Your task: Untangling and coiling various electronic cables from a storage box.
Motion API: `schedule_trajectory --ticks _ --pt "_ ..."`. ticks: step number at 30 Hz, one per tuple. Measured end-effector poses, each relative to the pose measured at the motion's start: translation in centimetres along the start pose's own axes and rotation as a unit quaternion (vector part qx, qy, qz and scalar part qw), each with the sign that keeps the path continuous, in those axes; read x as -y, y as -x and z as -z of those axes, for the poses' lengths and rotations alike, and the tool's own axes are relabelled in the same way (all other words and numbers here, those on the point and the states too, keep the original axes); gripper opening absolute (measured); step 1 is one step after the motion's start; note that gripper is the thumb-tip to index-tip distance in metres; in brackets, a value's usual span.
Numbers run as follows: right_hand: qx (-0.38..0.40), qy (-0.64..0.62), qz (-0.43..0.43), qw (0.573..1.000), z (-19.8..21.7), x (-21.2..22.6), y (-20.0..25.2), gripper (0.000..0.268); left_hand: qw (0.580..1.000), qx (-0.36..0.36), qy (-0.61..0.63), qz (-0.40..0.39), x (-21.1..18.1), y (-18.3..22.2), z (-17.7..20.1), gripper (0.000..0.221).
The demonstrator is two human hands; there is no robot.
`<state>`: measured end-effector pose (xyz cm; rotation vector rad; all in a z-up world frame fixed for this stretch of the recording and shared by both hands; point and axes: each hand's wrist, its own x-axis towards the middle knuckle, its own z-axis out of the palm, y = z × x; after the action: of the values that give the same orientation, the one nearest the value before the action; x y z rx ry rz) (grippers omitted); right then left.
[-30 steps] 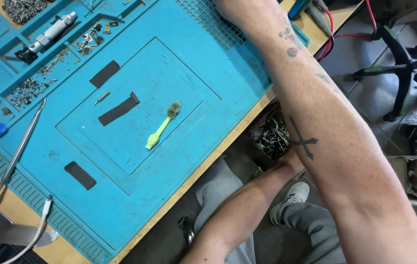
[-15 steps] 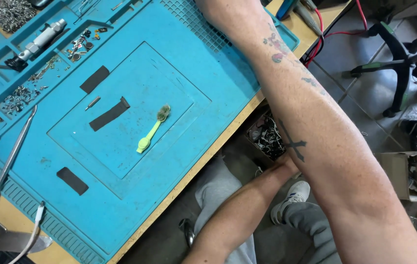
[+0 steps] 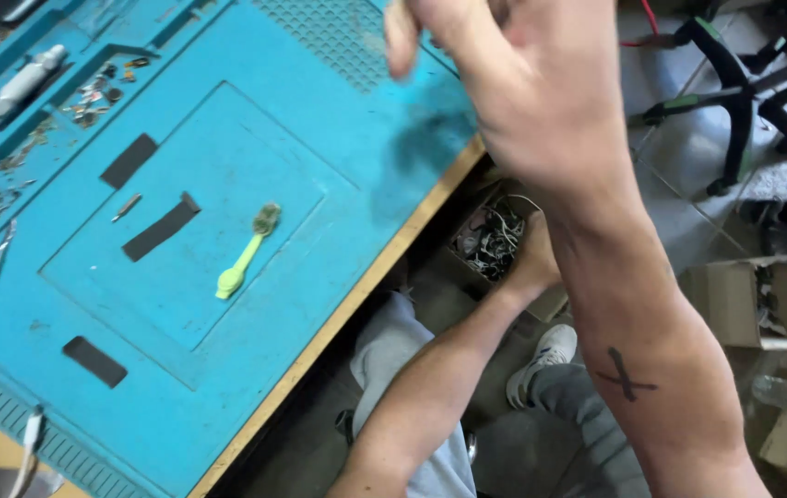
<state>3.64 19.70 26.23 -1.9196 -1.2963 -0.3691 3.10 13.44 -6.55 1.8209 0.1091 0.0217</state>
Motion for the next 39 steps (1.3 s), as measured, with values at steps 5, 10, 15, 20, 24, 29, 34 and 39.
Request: schedule_trajectory --ticks 5,10,15,20,24,29,34,39 --pt "-0.132 -0.326 -0.300 0.887 7.4 1.1 13.9 0.015 0.997 0.067 0.019 -0.034 -1.6 0.7 -8.3 0.043" --pt "-0.269 -0.318 -0.367 0.832 12.1 -3.9 30.1 0.013 0.983 0.107 0.151 0.019 -5.8 2.7 -6.7 0.028" --pt "-0.297 -0.181 -0.402 0.847 11.6 -7.7 38.8 0.035 0.977 0.192 0.083 0.027 -6.5 4.2 -9.0 0.046" --pt "-0.186 -0.058 -0.403 0.894 9.7 -11.5 43.6 0.057 0.919 0.300 -0.252 -0.040 -7.4 5.7 -10.5 0.041" --pt "-0.222 -0.174 -0.452 0.846 7.7 -12.3 45.8 0.061 0.902 0.344 -0.257 -0.050 -8.2 6.1 -12.9 0.053" --pt "-0.285 -0.249 -0.472 0.796 7.8 -13.9 47.7 0.071 0.918 0.340 -0.205 0.022 -9.5 5.7 -14.5 0.053" --pt "-0.324 -0.302 -0.472 0.762 10.2 -13.9 46.8 0.072 0.927 0.334 -0.167 0.018 -9.5 5.8 -15.0 0.034" --pt "-0.407 -0.421 -0.418 0.694 14.0 -12.9 48.0 0.049 0.959 0.277 0.035 0.044 -8.6 4.5 -13.4 0.018"
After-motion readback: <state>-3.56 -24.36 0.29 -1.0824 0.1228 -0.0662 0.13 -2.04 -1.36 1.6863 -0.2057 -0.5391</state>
